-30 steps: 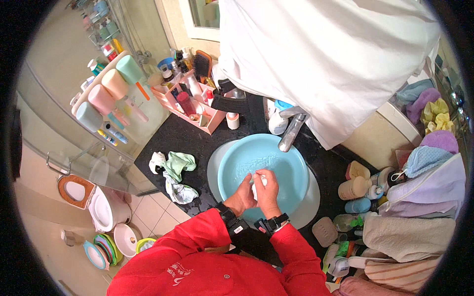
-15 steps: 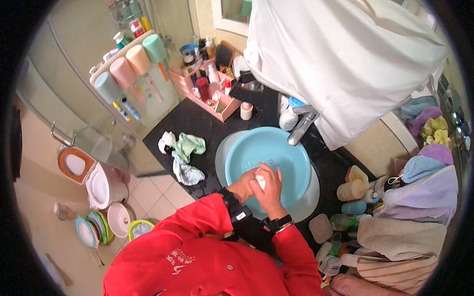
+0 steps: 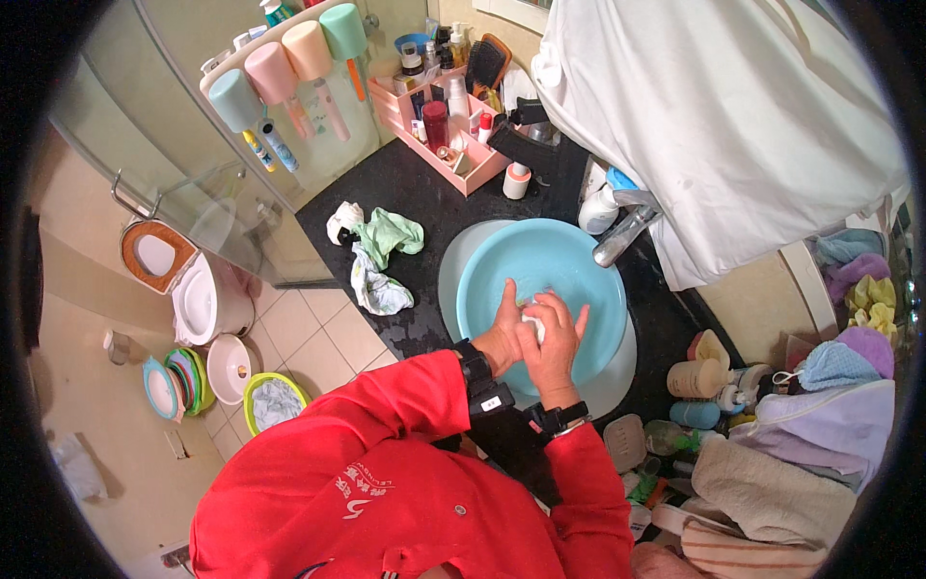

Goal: The person washes small pieces of cloth by hand in a blue basin under running tap water. They repeatedly submerge, rub, and wring the items, then place them aside on the counter.

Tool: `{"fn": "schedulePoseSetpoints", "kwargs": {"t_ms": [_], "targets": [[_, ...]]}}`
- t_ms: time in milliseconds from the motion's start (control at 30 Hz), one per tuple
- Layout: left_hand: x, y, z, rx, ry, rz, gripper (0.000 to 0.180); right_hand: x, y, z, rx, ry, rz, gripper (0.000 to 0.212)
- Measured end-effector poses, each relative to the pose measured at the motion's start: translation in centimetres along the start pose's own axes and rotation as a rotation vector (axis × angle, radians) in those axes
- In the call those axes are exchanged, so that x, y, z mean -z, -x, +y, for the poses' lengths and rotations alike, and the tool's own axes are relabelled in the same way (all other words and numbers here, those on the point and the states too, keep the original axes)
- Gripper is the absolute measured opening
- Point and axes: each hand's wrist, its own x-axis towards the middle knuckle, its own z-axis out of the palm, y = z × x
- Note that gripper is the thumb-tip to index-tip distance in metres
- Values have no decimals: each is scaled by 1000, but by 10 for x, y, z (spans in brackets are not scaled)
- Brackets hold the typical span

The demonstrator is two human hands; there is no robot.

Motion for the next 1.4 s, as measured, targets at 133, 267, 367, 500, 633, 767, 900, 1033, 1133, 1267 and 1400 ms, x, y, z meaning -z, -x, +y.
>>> {"fn": "schedulePoseSetpoints", "kwargs": {"t_ms": [133,267,367,500,633,767,900,1033,1133,1267,1400], "targets": [[9,-13,4,77,-35,-156,60,6,-11,4,147,186,-44,26],[20,-31,11,56,-108,-172,60,3,-21,10,189,191,-96,24],[24,-41,9,89,-165,-219,60,1,-22,13,168,153,-134,22],[32,-43,6,204,3,-478,53,-3,-20,19,178,62,-145,20],[35,-48,3,139,-49,-217,49,-9,-20,23,150,5,-117,17],[38,-57,1,103,-81,-105,45,-14,-20,24,135,-9,-87,15],[43,-62,0,75,-69,-40,40,-16,-20,21,118,-5,-72,14],[52,-65,-2,-12,-105,9,38,-16,-20,17,105,-36,-70,14],[59,-71,-4,-56,-106,-3,37,-17,-21,15,100,-49,-85,14],[71,-83,-5,-78,-69,-66,36,-15,-20,13,83,-54,-103,15],[85,-92,-4,-16,-42,-202,30,-14,-18,12,78,-59,-110,15]]}}
